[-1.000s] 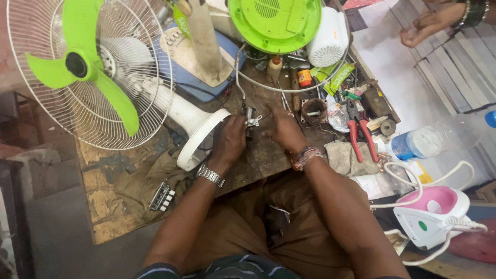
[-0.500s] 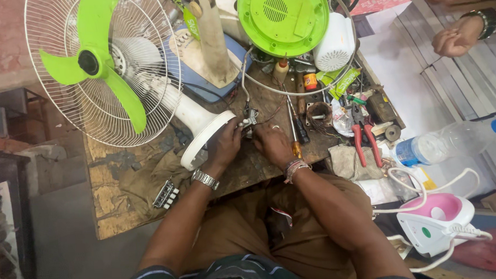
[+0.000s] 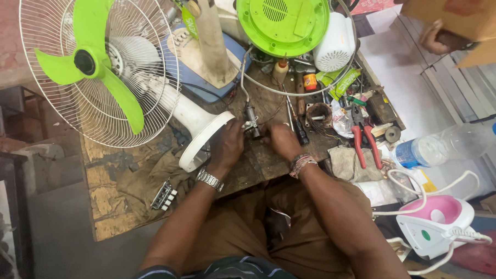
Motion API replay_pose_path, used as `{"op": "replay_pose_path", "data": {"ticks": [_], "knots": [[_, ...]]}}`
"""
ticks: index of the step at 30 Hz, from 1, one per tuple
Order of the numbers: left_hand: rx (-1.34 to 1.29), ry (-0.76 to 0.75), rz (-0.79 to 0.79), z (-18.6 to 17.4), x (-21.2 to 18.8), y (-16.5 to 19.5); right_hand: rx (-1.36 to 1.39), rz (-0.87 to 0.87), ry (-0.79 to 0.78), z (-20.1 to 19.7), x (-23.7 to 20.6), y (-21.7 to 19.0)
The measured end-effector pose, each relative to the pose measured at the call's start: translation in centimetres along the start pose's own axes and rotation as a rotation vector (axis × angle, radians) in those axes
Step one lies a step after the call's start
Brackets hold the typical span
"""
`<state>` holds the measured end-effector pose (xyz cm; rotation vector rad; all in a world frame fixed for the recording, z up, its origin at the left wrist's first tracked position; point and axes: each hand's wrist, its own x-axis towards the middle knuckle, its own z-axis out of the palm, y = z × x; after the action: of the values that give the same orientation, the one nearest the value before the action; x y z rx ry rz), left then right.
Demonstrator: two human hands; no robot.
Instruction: The person is repairing a table fan by connecting wires to a switch module. They use pliers to strip and secure the wires, then attach the switch to the fan's base.
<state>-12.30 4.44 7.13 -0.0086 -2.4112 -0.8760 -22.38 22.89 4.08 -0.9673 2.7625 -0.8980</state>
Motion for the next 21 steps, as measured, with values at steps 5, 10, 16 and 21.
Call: {"op": "replay_pose_path", "data": {"ticks": [5,10,16,21], "knots": [[0.036,-0.002,0.005,-0.1,0.1,0.2,-0.015,-0.02,-0.012,0.3,-0.4,-0.2],[0.098,-0.031,0.02,0.3,0.3,0.2,-0.027,-0.021,-0.02,0.1,-0.6,-1.1],[0.08,-0.063,0.01,0.6,0.4,0.1,-0.083,-0.032,-0.047,-0.5,-0.9,-2.1],[0.071,-0.129,0.021,0.3,0.4,-0.5,-0.055,-0.005,-0.063,-0.9,-0.7,-2.4]]}}
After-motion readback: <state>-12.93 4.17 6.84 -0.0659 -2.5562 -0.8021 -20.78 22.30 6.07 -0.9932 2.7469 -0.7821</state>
